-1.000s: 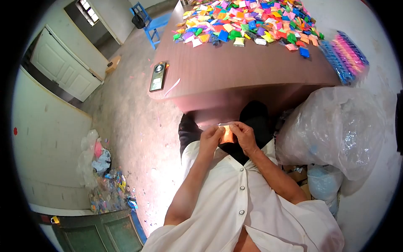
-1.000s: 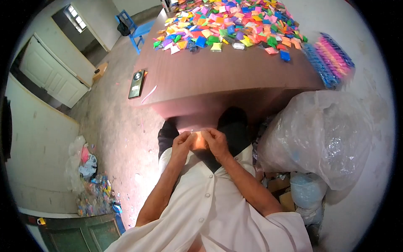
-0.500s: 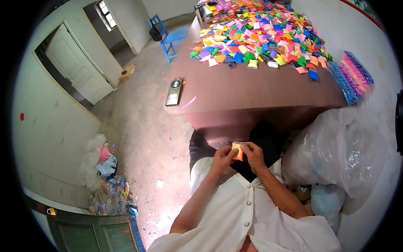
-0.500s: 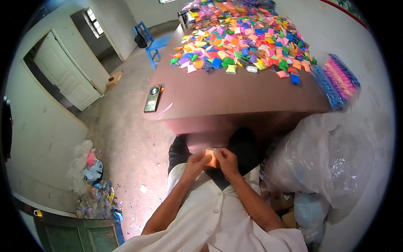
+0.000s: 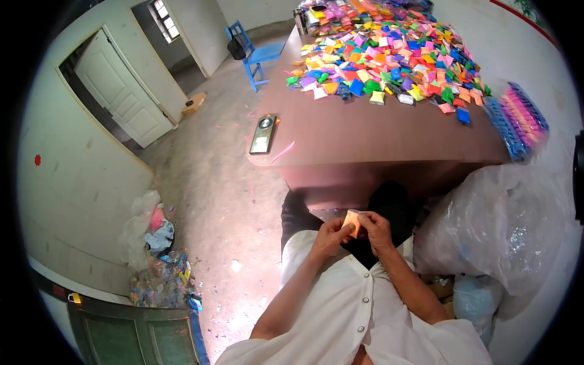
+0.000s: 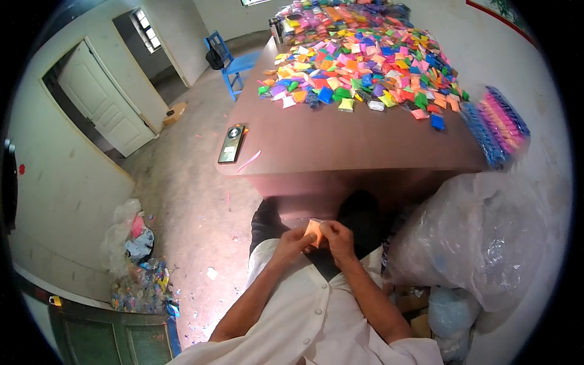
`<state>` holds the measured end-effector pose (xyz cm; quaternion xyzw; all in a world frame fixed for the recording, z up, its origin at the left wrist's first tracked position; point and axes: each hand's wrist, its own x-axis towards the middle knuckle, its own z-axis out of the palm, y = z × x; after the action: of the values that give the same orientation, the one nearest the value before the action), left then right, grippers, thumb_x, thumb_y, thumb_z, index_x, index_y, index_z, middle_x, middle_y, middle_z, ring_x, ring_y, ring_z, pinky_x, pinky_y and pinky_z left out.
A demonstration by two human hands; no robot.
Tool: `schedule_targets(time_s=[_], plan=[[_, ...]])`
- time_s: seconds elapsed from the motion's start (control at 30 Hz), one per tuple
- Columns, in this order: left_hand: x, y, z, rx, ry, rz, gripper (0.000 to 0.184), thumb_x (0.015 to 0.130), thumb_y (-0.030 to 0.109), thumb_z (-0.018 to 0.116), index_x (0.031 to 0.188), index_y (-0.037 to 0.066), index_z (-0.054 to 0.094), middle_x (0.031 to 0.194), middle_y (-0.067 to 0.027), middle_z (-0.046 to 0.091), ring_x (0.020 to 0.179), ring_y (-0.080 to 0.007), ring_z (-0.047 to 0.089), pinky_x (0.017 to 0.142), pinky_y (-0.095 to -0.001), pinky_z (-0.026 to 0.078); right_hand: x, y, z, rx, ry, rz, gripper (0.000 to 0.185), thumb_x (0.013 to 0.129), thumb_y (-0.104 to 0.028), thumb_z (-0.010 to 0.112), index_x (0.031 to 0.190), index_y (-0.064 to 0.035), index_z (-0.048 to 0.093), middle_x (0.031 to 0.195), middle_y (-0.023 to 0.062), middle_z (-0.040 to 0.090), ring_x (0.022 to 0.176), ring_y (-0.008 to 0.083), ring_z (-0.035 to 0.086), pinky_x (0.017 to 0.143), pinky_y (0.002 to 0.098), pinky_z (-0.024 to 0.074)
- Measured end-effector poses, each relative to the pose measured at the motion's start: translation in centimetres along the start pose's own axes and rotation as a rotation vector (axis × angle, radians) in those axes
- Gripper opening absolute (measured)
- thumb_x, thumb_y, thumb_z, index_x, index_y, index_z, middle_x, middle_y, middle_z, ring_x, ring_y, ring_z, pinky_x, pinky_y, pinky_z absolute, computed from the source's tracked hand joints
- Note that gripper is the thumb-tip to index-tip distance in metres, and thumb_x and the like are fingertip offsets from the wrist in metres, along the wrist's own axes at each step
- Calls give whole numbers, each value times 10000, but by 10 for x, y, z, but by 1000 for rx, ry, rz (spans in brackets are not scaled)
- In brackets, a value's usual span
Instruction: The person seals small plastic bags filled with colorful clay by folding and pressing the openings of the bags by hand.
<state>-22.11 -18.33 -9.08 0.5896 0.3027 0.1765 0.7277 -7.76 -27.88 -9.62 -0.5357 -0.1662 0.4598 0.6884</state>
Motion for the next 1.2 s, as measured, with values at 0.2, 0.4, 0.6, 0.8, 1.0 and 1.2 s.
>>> schedule_targets(time_s=[0.2,0.4,0.6,0.8,1.0,1.2], plan=[[-2,1,4,-115,51,-10,285,989,278,675,1081,10,709,886,-7,689,735,-66,591,664,-224,475,3,9,-5,-83,31,-81,176,960,-179,697,1069,-43,722,860,0,687,689,61,605,599,201,501],[-3,-3,0,-70,93,29,296,996,283,668,1085,3,708,919,-20,700,794,-76,621,697,-227,493,4,10,-4,-61,-40,-28,200,940,-213,701,1026,-35,726,854,9,688,710,78,623,628,222,500],[-5,4,5,-73,122,25,293,996,242,657,1119,-20,706,978,-51,717,870,-105,659,775,-250,519,-3,2,-1,-202,-28,-57,197,935,-188,699,1022,-12,717,838,18,682,714,75,612,626,231,502],[-3,1,1,-90,110,117,218,992,186,646,1082,-2,709,989,-23,708,888,-91,649,805,-254,521,4,7,-1,-257,-83,-97,207,950,-183,696,1040,2,714,857,25,684,744,85,620,638,230,520],[0,-1,-2,-11,181,85,270,986,229,664,1063,-24,720,926,-33,708,848,-100,632,781,-264,505,6,12,-2,-207,-69,-60,183,941,-163,700,1022,0,716,869,14,679,739,77,601,650,223,493],[2,-5,2,-101,202,123,216,1003,207,650,926,8,679,735,43,582,646,-35,463,579,-227,359,3,17,-5,-282,-84,-106,193,929,-149,694,1024,16,724,910,37,709,801,100,627,726,250,515]])
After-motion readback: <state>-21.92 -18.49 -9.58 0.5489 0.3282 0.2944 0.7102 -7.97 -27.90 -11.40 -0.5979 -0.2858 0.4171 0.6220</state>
